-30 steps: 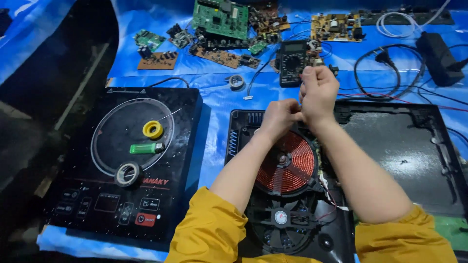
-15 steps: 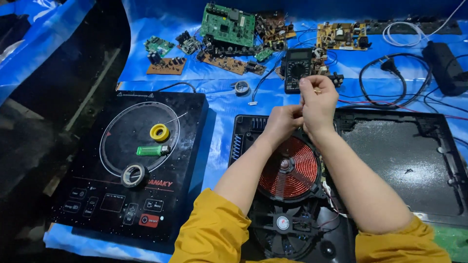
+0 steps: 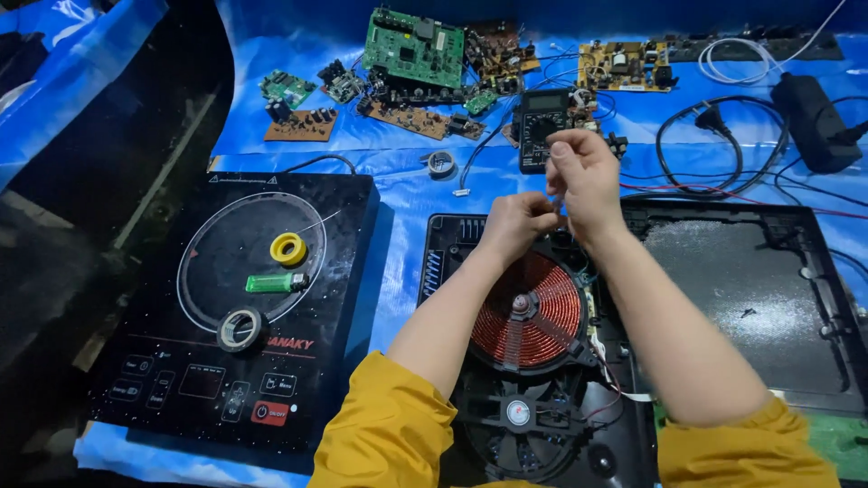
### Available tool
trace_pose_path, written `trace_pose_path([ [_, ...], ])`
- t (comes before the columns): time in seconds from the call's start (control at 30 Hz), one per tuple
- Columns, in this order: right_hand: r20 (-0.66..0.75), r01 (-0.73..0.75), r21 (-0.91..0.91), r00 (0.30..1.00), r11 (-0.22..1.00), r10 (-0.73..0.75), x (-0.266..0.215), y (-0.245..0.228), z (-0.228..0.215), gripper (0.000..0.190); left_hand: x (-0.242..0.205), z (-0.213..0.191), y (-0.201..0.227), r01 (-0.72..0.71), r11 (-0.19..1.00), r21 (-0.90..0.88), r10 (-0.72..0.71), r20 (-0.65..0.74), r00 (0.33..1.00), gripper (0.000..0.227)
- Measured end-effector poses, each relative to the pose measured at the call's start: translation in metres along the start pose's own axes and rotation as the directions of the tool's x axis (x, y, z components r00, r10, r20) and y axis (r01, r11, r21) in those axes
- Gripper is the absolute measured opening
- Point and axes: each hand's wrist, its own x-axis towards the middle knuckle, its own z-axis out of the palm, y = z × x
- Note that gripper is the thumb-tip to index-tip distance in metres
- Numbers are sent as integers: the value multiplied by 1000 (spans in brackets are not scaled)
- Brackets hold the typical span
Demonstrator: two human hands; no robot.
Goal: The person uses a screwdriver to remove screws from a black plastic housing containing a red copper coil and a fan. They then detach the coil assembly from the housing and lift it out, revealing the internal components.
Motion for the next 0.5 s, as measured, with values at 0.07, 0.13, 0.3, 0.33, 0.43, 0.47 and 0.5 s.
trace_pose_path([
  [0.07,-93,-2,-13,996,1000,0,-3,4,3,11,6,10,-16,4,1000,-8,-4,-13,1000,24],
  [0.13,-193,-9,-25,981,1000,4,-3,12,1,13,8,13,-19,13,1000,-17,-14,-17,1000,27],
  [0.3,328,-77,-80,939,994,99,6,1,5,46,12,8,-38,-62,995,73,51,148,988,20],
  [0.33,330,-81,-84,938,993,105,8,6,3,46,9,3,-27,-59,996,68,48,146,988,20],
  [0.43,511,-318,99,829,943,226,18,20,-5,44,1,-15,9,-64,990,123,48,133,990,26],
  [0.47,526,-391,161,811,906,256,20,26,-10,40,-2,-18,21,-59,992,108,42,152,987,26],
  [0.5,538,-459,219,793,861,286,22,31,-18,36,-5,-20,34,-55,994,91,38,176,984,27],
])
